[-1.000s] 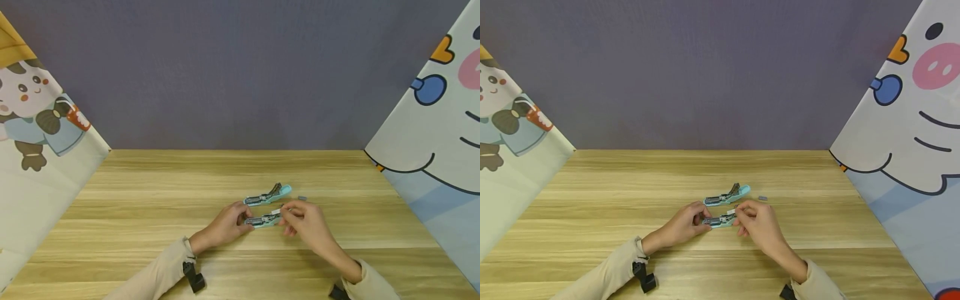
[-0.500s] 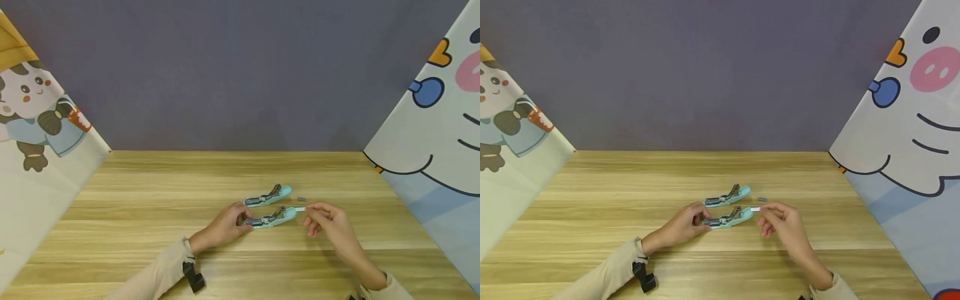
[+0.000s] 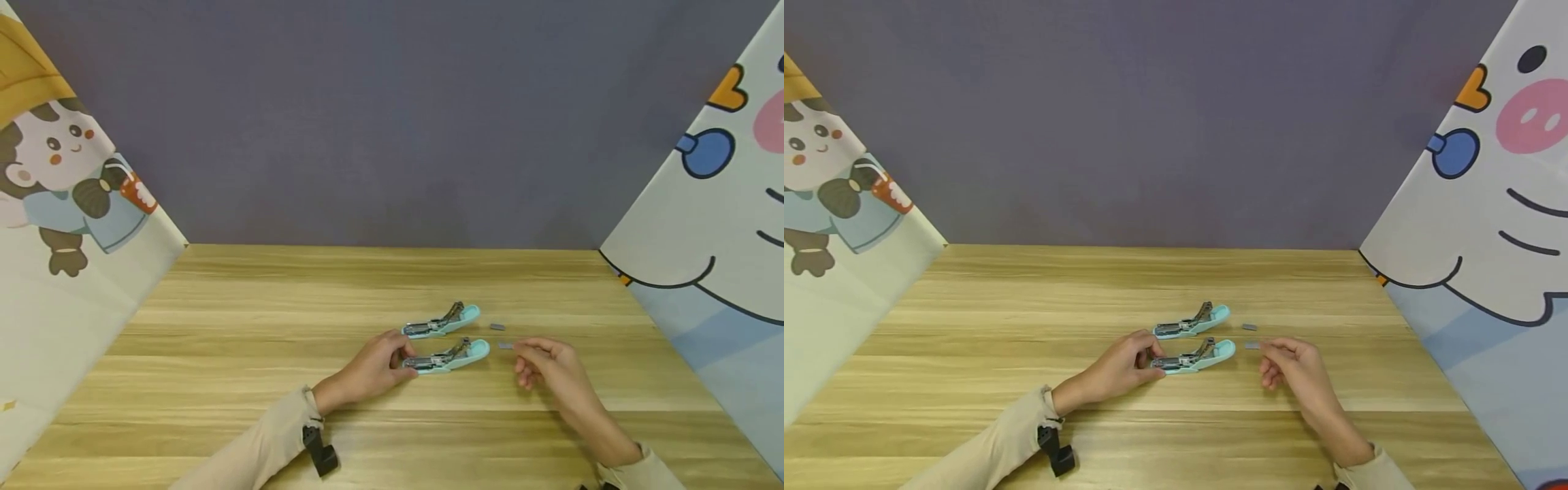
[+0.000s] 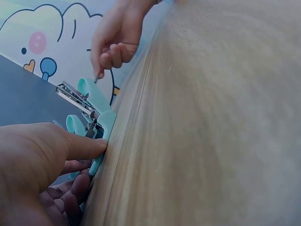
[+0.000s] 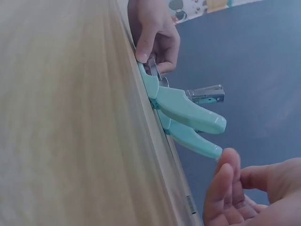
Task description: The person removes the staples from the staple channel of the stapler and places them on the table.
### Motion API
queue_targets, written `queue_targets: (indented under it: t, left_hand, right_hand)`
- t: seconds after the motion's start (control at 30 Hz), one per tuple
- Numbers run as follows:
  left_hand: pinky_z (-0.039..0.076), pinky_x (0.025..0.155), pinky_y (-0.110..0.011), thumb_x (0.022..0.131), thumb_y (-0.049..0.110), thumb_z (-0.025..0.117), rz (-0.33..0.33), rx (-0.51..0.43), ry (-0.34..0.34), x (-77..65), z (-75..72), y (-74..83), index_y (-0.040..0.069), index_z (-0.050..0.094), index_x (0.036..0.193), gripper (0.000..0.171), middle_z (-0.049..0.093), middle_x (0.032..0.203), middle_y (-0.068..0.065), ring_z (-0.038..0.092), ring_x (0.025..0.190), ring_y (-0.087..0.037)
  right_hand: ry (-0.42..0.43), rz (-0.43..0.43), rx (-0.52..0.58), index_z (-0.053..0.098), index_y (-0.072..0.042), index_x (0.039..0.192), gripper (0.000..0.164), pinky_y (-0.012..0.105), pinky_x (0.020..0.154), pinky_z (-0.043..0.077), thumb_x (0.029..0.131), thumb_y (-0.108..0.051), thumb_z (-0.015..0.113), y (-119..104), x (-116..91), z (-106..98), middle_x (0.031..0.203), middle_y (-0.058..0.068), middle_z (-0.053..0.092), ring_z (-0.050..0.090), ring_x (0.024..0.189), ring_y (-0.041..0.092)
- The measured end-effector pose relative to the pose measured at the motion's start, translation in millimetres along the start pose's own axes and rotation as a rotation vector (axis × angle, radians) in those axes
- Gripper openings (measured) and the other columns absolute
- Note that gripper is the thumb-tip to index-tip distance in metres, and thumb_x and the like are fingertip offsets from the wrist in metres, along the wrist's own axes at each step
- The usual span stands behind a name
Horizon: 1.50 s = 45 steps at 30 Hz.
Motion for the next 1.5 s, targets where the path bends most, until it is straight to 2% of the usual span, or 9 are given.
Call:
queue_targets:
  t: [0.27,0.63,1.5]
  left_hand:
    - [0.042,0.06,-0.02,0.087,0.013,0.078,-0.002,-0.011,-0.002,0.1,-0.4,0.8,0.009,0.066,0.101,0.019,0.056,0.087,-0.001,0.046,0.067,-0.006]
    - [0.042,0.059,-0.019,0.087,0.014,0.078,-0.004,-0.005,-0.001,1.5,-1.3,-1.6,0.008,0.065,0.1,0.019,0.056,0.086,-0.001,0.045,0.066,-0.004]
    - [0.042,0.059,-0.019,0.087,0.014,0.077,0.001,-0.014,-0.014,3.8,0.0,-3.9,0.009,0.066,0.102,0.019,0.056,0.086,-0.001,0.045,0.066,-0.004]
  right_hand:
    - [0.012,0.07,-0.073,0.058,0.016,0.118,0.037,0.032,0.056,0.057,0.101,-0.016,0.059,14,2,-4,0.079,0.014,0.066,0.066,0.062,0.019]
    - [0.019,0.122,-0.142,0.059,0.016,0.114,0.032,0.034,0.056,0.058,0.099,-0.012,0.059,17,7,-3,0.078,0.017,0.067,0.066,0.062,0.022]
    - [0.021,0.132,-0.128,0.058,0.016,0.114,0.033,0.035,0.058,0.059,0.1,-0.014,0.059,21,9,-6,0.078,0.016,0.067,0.067,0.063,0.023]
Point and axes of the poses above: each hand's wrist, its own x-axis towards the middle knuckle, its own z-axis out of the palm, y = z × x, the point moved 5 cm from there along x, towards the middle knuckle
